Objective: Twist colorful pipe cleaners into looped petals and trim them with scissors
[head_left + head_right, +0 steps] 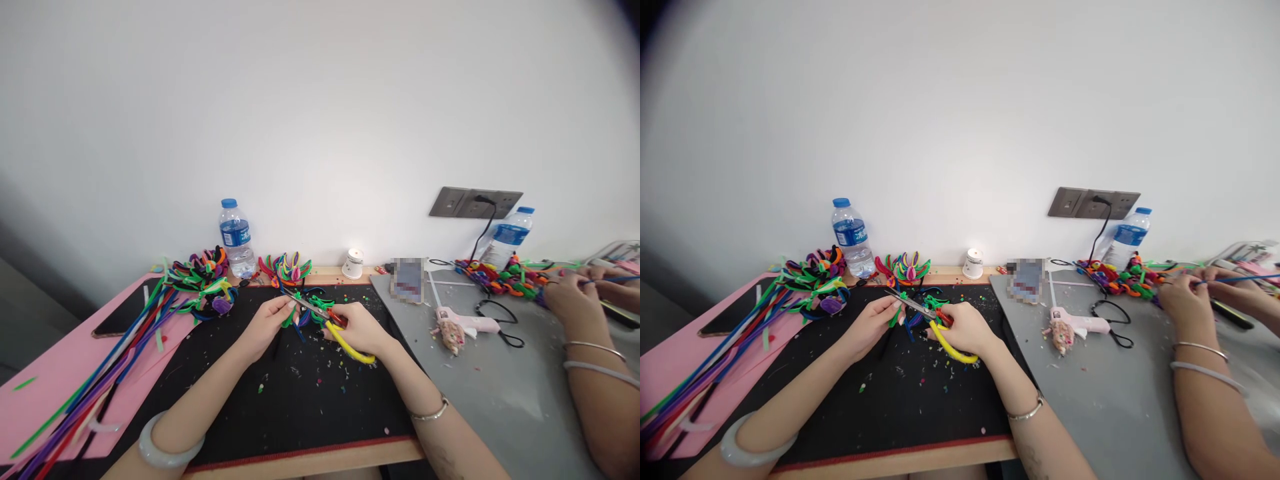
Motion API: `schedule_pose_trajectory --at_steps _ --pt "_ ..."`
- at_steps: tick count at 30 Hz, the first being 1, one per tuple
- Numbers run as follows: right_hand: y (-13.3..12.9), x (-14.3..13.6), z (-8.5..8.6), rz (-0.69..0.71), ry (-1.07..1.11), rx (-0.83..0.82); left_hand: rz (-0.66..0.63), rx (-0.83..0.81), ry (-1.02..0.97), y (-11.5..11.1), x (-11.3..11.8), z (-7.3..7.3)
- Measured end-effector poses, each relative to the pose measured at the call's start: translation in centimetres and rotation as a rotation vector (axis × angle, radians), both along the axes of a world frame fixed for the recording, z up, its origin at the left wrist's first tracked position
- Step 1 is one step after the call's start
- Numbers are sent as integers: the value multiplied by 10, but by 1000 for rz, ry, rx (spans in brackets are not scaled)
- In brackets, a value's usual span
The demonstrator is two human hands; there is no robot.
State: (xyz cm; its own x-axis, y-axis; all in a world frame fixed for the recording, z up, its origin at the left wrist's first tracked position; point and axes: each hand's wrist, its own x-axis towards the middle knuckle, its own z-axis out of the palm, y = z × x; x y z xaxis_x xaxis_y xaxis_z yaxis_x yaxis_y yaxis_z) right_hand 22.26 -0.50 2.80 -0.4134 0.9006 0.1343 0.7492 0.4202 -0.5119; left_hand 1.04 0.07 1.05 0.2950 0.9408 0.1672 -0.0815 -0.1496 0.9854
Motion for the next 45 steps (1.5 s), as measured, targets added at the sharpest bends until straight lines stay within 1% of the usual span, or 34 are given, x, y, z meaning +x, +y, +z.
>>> schedule_pose_trajectory --at_steps 3,6,9,11,13,16,19,21,23,26,30,34,38,42,45 --pt "0 1 4 51 26 -28 -118 -107 -90 0 -5 0" --pt "-1 2 6 118 68 -41 -205 -171 -150 -4 -7 3" --pt "-2 1 6 147 108 -44 -231 -201 -196 -7 -5 7" --pt "-2 0 4 117 126 -65 -173 -163 -186 -7 -2 8" --pt "-1 -2 1 63 141 -94 -65 -67 -101 -6 0 8" --pt "0 -4 -2 3 172 -131 154 127 110 -6 3 6" --pt "-1 -7 -3 -10 194 -151 393 330 377 -7 4 5" --pt "-3 -8 -3 -5 199 -157 499 461 540 -8 4 5" --pt "-4 -10 -3 -2 199 -157 547 588 625 -8 2 4" --pt "-6 -13 -3 -16 189 -148 548 736 671 -4 -2 3" --pt "-5 -14 -5 -31 172 -144 547 815 725 1 -8 0" --pt "-4 -15 -7 -52 155 -129 553 825 730 5 -11 -4" --pt "-5 -15 -8 -65 153 -127 535 780 700 4 -8 -6" --pt "-5 -15 -8 -81 135 -126 537 663 617 2 -6 -2" --pt "-4 -13 -10 -85 118 -110 487 539 527 2 -8 2"
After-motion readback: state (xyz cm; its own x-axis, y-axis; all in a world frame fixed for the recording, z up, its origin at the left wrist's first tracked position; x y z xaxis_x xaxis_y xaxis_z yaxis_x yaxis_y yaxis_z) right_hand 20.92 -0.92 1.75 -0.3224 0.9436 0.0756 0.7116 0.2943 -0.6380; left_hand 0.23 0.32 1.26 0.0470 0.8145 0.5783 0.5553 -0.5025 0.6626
